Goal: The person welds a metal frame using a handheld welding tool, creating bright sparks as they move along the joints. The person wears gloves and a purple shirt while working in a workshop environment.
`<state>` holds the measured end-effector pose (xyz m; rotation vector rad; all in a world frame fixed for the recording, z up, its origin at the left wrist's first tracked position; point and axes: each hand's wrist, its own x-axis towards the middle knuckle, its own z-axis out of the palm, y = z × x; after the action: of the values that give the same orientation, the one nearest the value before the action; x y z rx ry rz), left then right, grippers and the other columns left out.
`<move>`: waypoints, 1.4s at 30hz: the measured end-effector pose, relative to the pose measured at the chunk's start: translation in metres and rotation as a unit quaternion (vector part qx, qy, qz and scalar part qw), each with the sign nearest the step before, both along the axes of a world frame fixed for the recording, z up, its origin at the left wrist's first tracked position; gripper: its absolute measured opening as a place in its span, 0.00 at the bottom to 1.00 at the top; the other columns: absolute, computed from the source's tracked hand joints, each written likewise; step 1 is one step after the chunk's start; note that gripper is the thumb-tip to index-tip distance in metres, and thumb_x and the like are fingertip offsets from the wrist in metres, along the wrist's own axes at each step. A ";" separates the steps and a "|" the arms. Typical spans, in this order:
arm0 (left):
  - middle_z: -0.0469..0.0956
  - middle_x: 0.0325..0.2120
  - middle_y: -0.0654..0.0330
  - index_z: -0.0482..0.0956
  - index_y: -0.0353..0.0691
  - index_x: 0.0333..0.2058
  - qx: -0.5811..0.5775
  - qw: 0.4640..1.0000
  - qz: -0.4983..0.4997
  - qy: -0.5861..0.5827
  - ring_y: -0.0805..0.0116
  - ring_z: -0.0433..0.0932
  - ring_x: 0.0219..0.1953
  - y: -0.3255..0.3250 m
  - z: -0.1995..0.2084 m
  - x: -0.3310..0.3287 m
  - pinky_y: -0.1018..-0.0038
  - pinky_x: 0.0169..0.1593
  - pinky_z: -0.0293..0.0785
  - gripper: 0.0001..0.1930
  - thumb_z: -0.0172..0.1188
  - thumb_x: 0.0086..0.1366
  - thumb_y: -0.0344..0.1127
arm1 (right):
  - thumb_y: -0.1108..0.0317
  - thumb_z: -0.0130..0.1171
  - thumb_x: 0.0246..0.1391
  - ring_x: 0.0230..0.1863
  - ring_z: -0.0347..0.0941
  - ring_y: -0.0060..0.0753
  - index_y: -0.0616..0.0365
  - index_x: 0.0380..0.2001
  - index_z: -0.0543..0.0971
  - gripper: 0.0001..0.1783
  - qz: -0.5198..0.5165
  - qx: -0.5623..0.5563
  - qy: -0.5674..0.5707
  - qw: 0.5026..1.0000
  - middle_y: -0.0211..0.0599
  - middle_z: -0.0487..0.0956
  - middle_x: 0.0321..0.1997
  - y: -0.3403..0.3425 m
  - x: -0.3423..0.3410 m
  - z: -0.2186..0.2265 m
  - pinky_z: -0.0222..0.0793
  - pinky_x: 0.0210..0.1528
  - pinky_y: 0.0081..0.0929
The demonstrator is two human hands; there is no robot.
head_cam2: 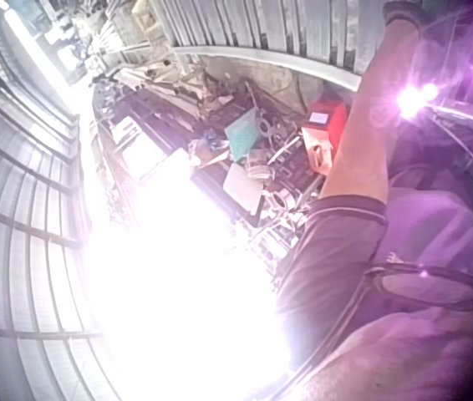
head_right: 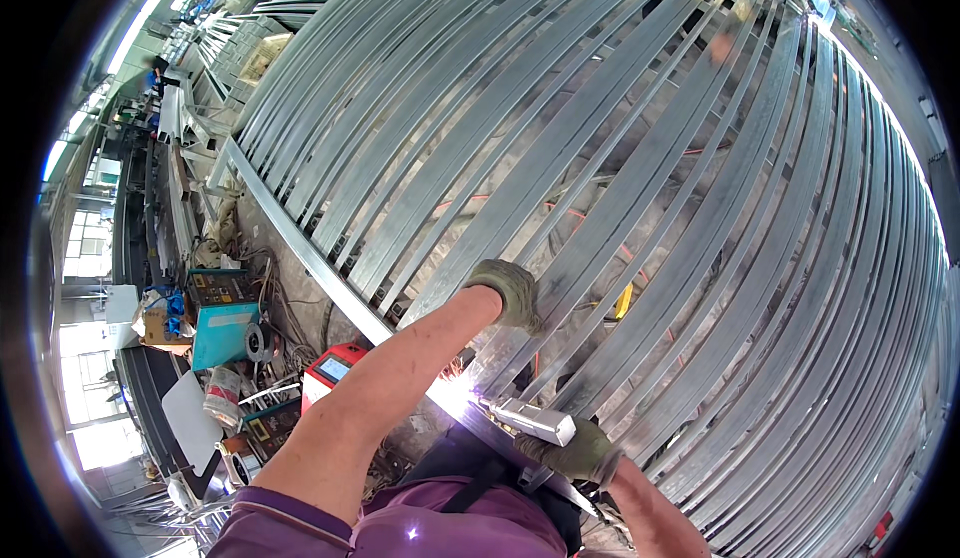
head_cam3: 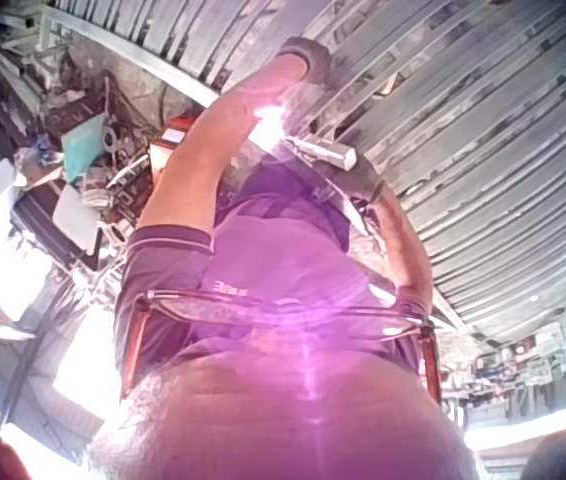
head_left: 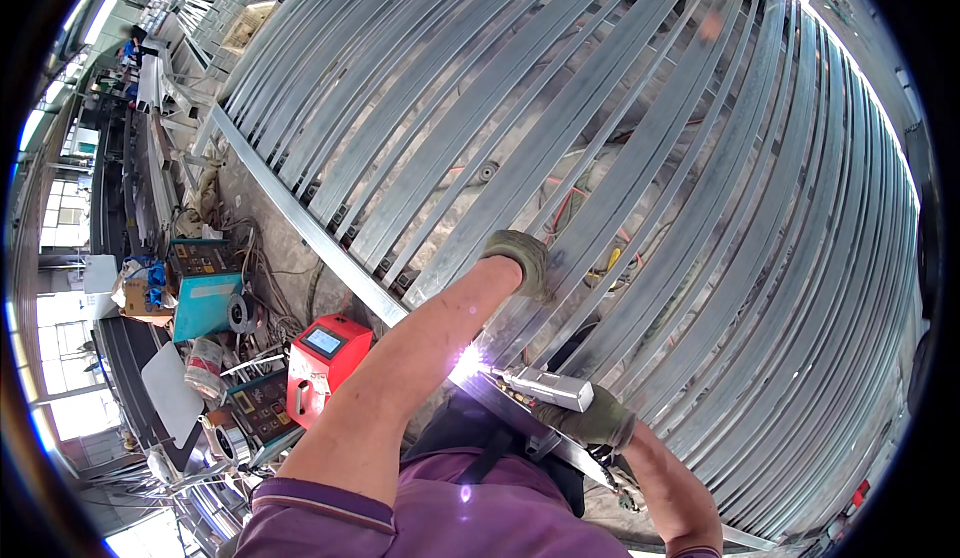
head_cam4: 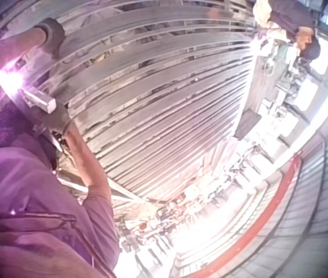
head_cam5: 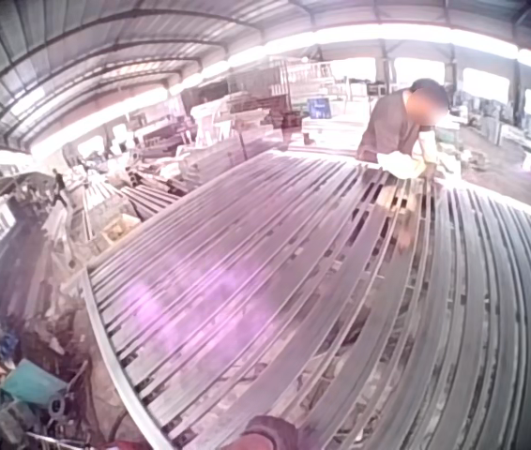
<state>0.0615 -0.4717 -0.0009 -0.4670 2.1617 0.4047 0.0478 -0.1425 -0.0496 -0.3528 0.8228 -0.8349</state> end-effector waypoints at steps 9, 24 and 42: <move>0.91 0.50 0.53 0.92 0.47 0.53 0.004 1.000 0.012 0.008 0.50 0.89 0.52 -0.001 -0.003 0.004 0.54 0.56 0.84 0.37 0.71 0.57 0.71 | 0.60 0.35 0.84 0.76 0.70 0.49 0.64 0.77 0.66 0.28 0.032 -0.065 0.057 0.996 0.54 0.70 0.76 0.005 -0.007 0.007 0.71 0.79 0.43; 0.90 0.51 0.51 0.91 0.45 0.54 0.000 1.000 0.006 -0.003 0.49 0.89 0.53 -0.002 -0.012 0.005 0.53 0.57 0.84 0.40 0.71 0.56 0.73 | 0.61 0.38 0.84 0.69 0.75 0.49 0.64 0.73 0.70 0.26 -0.189 0.303 -0.342 0.869 0.53 0.73 0.69 0.001 -0.009 0.005 0.80 0.72 0.40; 0.90 0.50 0.52 0.92 0.47 0.53 0.007 1.000 0.008 -0.005 0.49 0.89 0.52 -0.002 -0.002 0.004 0.53 0.56 0.84 0.37 0.70 0.58 0.71 | 0.61 0.64 0.74 0.68 0.80 0.34 0.52 0.71 0.78 0.26 0.079 -0.059 0.212 0.972 0.38 0.84 0.68 -0.014 -0.019 0.049 0.77 0.70 0.29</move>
<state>0.0656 -0.4737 -0.0032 -0.4768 2.1454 0.4248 0.0292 -0.1564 -0.0001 -0.7093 1.1264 -0.6687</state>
